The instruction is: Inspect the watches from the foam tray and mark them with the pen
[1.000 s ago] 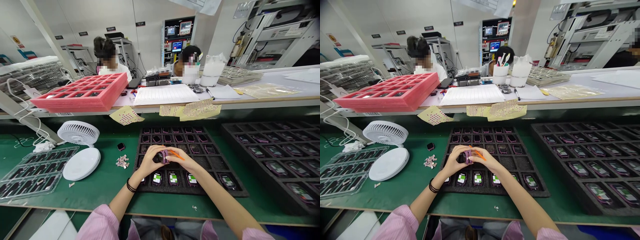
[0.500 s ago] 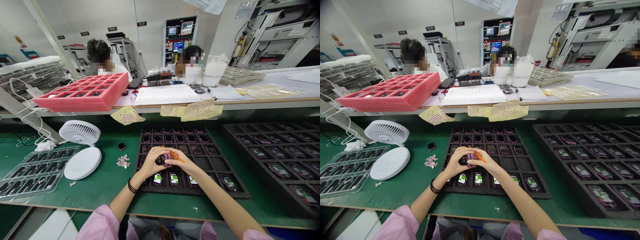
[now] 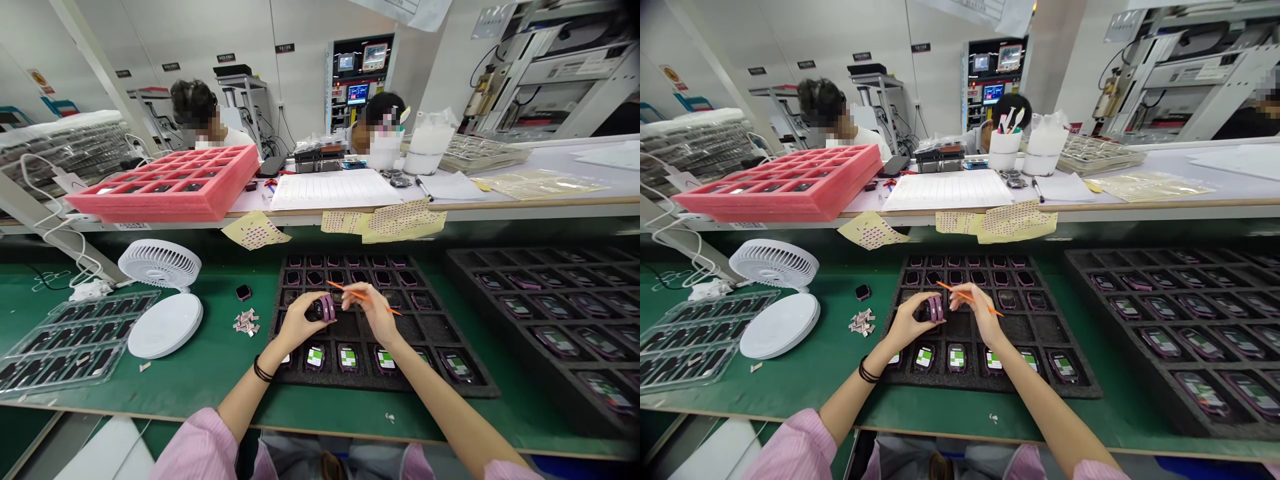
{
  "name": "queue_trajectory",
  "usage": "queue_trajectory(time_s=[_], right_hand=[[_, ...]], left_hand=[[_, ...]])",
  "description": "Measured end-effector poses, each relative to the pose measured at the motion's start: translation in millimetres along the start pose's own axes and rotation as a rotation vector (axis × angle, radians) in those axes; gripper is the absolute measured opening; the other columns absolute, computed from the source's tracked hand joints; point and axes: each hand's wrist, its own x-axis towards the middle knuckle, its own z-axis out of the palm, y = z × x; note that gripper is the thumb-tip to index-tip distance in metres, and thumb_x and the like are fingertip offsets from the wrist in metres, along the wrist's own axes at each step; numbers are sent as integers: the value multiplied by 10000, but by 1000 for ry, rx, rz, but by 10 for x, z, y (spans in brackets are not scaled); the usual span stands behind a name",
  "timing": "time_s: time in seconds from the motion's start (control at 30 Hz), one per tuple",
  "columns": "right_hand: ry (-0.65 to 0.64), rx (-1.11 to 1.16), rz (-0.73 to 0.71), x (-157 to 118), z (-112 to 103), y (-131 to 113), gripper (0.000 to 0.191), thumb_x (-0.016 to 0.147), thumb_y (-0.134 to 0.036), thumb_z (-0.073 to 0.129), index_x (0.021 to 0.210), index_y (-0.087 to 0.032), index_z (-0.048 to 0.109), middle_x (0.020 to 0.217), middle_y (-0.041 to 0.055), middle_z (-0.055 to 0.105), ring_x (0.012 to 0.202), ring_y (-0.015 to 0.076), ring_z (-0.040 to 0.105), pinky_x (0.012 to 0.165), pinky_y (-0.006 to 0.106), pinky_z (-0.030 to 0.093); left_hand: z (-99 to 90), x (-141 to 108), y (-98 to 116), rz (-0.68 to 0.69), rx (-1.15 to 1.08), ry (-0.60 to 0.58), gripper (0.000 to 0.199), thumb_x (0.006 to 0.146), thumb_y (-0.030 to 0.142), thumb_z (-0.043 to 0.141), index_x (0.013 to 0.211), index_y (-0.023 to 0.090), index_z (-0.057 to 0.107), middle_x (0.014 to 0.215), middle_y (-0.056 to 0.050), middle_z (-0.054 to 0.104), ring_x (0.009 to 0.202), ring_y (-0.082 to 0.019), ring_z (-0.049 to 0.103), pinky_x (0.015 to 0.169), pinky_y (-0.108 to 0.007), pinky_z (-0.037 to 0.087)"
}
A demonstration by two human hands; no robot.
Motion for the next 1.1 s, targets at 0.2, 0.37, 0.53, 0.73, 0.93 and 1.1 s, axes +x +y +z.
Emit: queue_trajectory(time_s=[0.2,0.37,0.53,0.73,0.93,1.1], right_hand=[[123,-129,-113,-92,-7,-31,538,955,-391,385,549,-191,677,467,33,605,472,161,572,597,335,467],[179,-153,-127,-95,8,-48,531,952,-402,397,547,-198,672,479,27,621,456,151,582,550,313,469],[174,-185,-148,-100,11,-60,528,952,-400,400,550,-192,670,485,30,621,456,151,592,521,304,480],[160,-217,-199,-125,22,-44,526,965,-363,383,565,-188,676,495,31,627,458,146,597,513,298,481],[168,-293,-259,-127,44,-52,531,963,-391,377,576,-189,680,470,29,613,460,152,594,509,304,480],[179,-252,-193,-126,53,-109,568,959,-426,366,532,-206,669,437,34,599,473,173,598,549,338,492]], left_hand=[[15,-10,-13,-77,15,-1,496,699,285,764,1154,194,588,1138,-88,676,1063,-240,636,931,-377,509],[17,-2,7,-85,15,-1,492,699,283,763,1150,189,591,1133,-93,679,1059,-242,639,912,-372,523],[12,5,19,-111,14,-6,500,692,285,768,1153,201,595,1138,-87,680,1061,-245,641,906,-369,530],[20,-4,5,-96,34,8,498,689,294,770,1148,196,603,1131,-86,685,1050,-242,648,919,-372,526],[32,-23,2,-81,56,20,497,673,304,780,1128,183,620,1102,-87,698,1017,-242,662,924,-373,525],[26,-4,40,-98,52,1,509,661,317,787,1126,191,624,1101,-81,699,1011,-243,664,916,-380,529]])
